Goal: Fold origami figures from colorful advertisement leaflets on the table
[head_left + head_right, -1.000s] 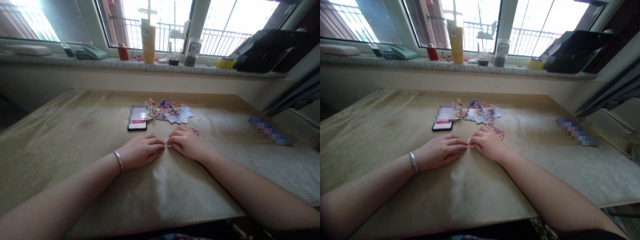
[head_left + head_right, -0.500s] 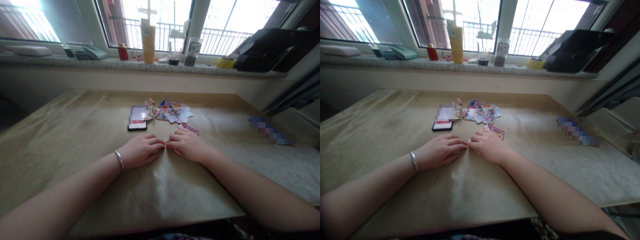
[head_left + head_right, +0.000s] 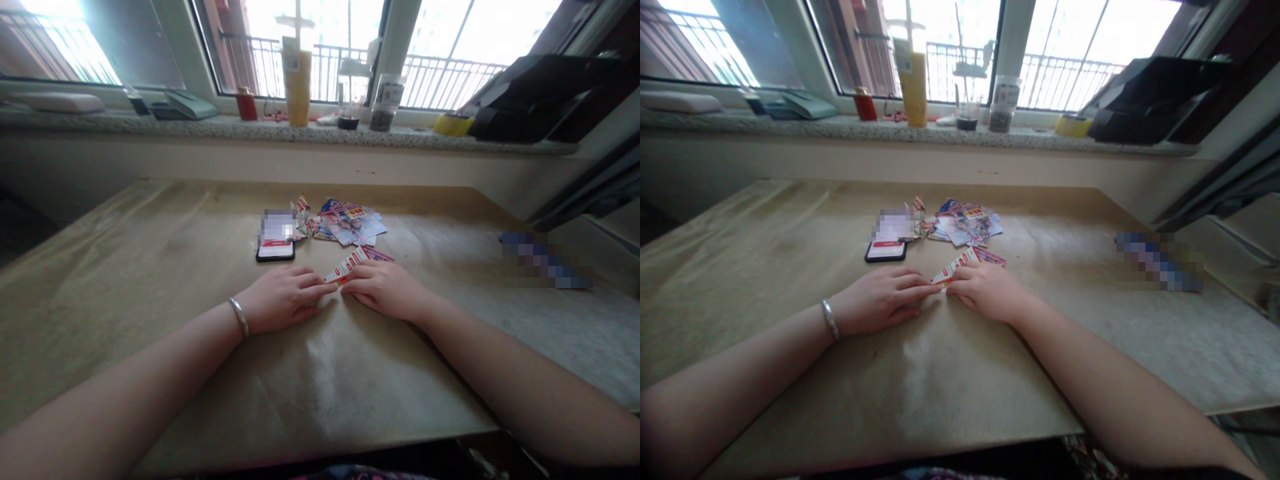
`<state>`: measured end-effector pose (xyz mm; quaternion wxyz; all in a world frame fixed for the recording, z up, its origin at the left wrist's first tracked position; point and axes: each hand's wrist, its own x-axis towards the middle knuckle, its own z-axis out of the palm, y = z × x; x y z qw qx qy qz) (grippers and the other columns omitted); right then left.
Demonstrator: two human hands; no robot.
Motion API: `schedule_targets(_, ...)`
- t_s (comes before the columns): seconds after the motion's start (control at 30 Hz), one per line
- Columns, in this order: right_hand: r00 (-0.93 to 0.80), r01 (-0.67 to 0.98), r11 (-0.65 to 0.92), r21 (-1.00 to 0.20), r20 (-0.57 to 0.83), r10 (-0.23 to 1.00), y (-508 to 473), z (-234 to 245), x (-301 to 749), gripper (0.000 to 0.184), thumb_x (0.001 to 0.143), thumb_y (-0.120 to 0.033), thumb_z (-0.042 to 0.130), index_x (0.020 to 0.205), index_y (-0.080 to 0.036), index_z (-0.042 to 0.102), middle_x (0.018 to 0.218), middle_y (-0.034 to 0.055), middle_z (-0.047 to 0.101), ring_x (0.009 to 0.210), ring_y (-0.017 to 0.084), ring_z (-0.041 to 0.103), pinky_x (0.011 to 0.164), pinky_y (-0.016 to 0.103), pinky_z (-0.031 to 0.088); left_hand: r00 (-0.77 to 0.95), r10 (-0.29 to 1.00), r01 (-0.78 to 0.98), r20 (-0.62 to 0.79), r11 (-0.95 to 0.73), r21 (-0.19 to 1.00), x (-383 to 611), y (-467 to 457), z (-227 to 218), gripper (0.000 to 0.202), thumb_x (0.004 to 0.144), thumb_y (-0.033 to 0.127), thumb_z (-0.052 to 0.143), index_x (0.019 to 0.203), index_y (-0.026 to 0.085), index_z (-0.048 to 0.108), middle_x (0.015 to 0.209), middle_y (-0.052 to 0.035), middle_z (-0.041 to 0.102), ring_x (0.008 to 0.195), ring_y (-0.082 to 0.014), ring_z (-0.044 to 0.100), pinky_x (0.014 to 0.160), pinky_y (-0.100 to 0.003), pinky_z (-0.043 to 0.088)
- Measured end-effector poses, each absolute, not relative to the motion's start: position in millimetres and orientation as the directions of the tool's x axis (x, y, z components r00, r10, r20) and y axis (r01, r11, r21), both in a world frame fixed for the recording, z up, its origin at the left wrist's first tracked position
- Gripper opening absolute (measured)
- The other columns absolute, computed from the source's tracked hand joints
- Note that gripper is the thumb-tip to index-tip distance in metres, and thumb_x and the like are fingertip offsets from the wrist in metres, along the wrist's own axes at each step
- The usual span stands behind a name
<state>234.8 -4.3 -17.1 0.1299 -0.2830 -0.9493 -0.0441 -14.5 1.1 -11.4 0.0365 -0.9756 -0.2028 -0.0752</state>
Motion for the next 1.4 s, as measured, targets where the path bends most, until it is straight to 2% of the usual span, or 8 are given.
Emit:
schedule_targets(0.23,-0.791,0.572,0.819,0.044,0.292,0.537,-4.8,-22.5,222.8,0.026,0.091,-0.024,0.044,0.102,-0.023,0.068,0.093,0.0061,0.066,0.088,0.019,0.055,0.074,0.029,0.042,0.902,0.402,0.42,0.159,-0.902,-0.103,-17.2,2.7,-10.5,0.041,0.091,0.038,0.046,0.131,0.025,0.047,0.106,-0.0072,0.061,0.096,-0.0211,0.053,0.083,-0.035,0.044)
schedule_targets(0.37,-0.789,0.591,0.804,0.064,0.255,0.559,-8.2,-17.9,222.0,0.025,0.09,-0.024,0.045,0.102,-0.023,0.067,0.094,0.0065,0.066,0.088,0.019,0.055,0.073,0.029,0.041,0.894,0.422,0.437,0.15,-0.896,-0.083,-16.1,1.1,-9.6,0.04,0.091,0.038,0.045,0.129,0.025,0.049,0.105,-0.0075,0.059,0.092,-0.0207,0.052,0.079,-0.034,0.045)
schedule_targets(0.5,-0.797,0.592,0.801,0.094,0.222,0.562,-7.8,-13.1,224.9,0.023,0.089,-0.023,0.046,0.098,-0.022,0.068,0.093,0.0065,0.066,0.086,0.019,0.055,0.071,0.03,0.04,0.881,0.451,0.462,0.146,-0.885,-0.058,-14.6,-1.4,-7.8,0.039,0.09,0.037,0.048,0.127,0.025,0.051,0.104,-0.0079,0.058,0.093,-0.0206,0.051,0.081,-0.034,0.045)
schedule_targets(0.87,-0.793,0.599,0.801,0.019,0.151,0.59,-8.1,-0.3,245.0,0.021,0.084,-0.018,0.05,0.091,-0.024,0.069,0.092,0.0036,0.067,0.084,0.017,0.058,0.076,0.03,0.041,0.876,0.456,0.467,0.157,-0.883,-0.04,-14.9,-2.3,-10.3,0.039,0.09,0.039,0.047,0.127,0.025,0.05,0.107,-0.0073,0.057,0.095,-0.021,0.05,0.082,-0.034,0.044)
schedule_targets(1.07,-0.805,0.556,0.831,-0.002,0.249,0.539,-2.1,-14.2,240.0,0.024,0.088,-0.018,0.046,0.095,-0.022,0.069,0.094,0.0057,0.066,0.089,0.018,0.056,0.079,0.03,0.043,0.874,0.46,0.479,0.16,-0.87,-0.118,-13.5,-1.8,-7.3,0.032,0.09,0.039,0.045,0.115,0.024,0.058,0.092,-0.0069,0.058,0.084,-0.0206,0.052,0.075,-0.034,0.044)
schedule_targets(1.2,-0.796,0.534,0.845,-0.03,0.318,0.515,2.7,-22.4,231.4,0.025,0.089,-0.018,0.045,0.095,-0.022,0.069,0.093,0.0061,0.065,0.09,0.018,0.054,0.08,0.03,0.043,0.879,0.434,0.459,0.195,-0.883,-0.103,-15.7,1.2,-9.4,0.026,0.09,0.036,0.047,0.106,0.02,0.061,0.103,-0.0076,0.059,0.095,-0.0222,0.052,0.082,-0.036,0.044)
schedule_targets(1.27,-0.788,0.542,0.839,-0.033,0.328,0.522,3.5,-23.6,229.4,0.024,0.088,-0.017,0.046,0.094,-0.022,0.069,0.093,0.0061,0.065,0.09,0.018,0.053,0.081,0.031,0.043,0.884,0.42,0.444,0.205,-0.892,-0.085,-17.1,2.9,-11.5,0.029,0.089,0.036,0.048,0.111,0.02,0.059,0.109,-0.0081,0.059,0.099,-0.0227,0.052,0.085,-0.037,0.044)
schedule_targets(1.4,-0.788,0.553,0.833,-0.009,0.319,0.526,3.0,-22.0,230.2,0.024,0.087,-0.017,0.048,0.097,-0.023,0.068,0.095,0.0059,0.064,0.09,0.019,0.052,0.08,0.031,0.042,0.889,0.413,0.432,0.197,-0.9,-0.066,-18.7,4.5,-14.0,0.039,0.089,0.036,0.049,0.126,0.024,0.05,0.111,-0.0079,0.059,0.096,-0.022,0.051,0.083,-0.037,0.046)
